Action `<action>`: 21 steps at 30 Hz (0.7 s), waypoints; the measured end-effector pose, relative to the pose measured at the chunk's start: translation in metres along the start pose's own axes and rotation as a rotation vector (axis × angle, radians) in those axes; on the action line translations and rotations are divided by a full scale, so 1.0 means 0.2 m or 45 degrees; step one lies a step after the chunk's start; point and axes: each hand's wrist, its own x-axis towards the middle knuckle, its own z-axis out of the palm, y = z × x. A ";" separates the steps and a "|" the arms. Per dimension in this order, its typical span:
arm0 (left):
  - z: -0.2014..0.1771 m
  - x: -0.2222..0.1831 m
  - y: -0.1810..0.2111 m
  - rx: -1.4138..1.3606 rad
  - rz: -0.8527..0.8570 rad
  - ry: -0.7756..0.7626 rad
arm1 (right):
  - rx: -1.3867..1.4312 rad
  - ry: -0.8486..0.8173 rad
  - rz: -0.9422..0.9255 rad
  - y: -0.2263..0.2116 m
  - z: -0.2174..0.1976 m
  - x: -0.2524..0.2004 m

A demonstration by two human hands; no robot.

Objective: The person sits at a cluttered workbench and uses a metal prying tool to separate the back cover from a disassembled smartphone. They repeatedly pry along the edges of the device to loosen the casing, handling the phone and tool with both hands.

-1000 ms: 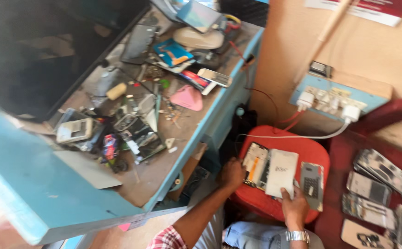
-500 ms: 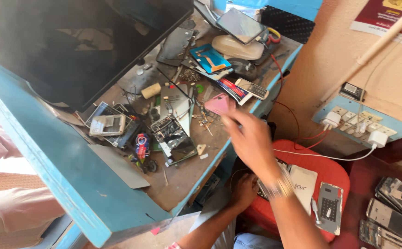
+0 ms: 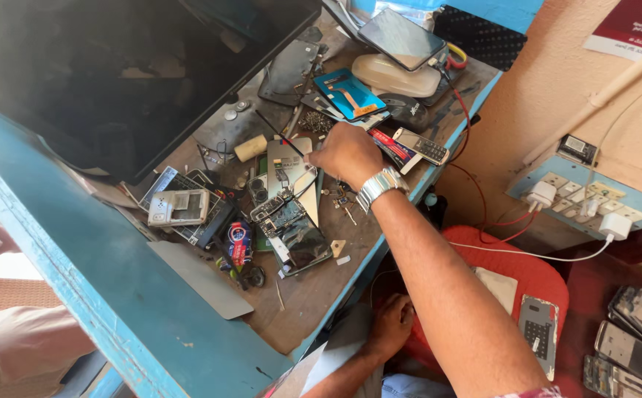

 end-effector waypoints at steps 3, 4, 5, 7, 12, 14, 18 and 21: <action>0.01 0.00 -0.01 -0.003 0.109 0.051 | 0.141 -0.145 0.084 0.03 -0.01 0.03; 0.02 0.00 -0.01 0.004 0.094 0.050 | 0.093 -0.102 0.011 0.04 -0.01 0.03; 0.02 0.00 -0.02 0.011 0.078 0.050 | 0.045 -0.060 -0.062 0.04 0.00 0.04; 0.03 0.00 -0.03 0.028 0.074 0.047 | 0.036 -0.042 -0.122 0.07 0.00 0.04; 0.03 0.00 -0.04 0.005 0.048 0.033 | 0.261 -0.031 -0.158 0.09 -0.05 0.04; 0.03 0.00 -0.05 0.017 0.027 0.049 | 0.356 0.074 -0.267 0.10 -0.11 0.00; 0.03 0.01 -0.05 -0.040 -0.178 0.071 | 0.506 0.255 -0.263 0.16 -0.29 -0.14; -0.03 0.00 0.04 0.152 0.122 0.169 | 0.509 0.419 -0.392 0.31 -0.48 -0.37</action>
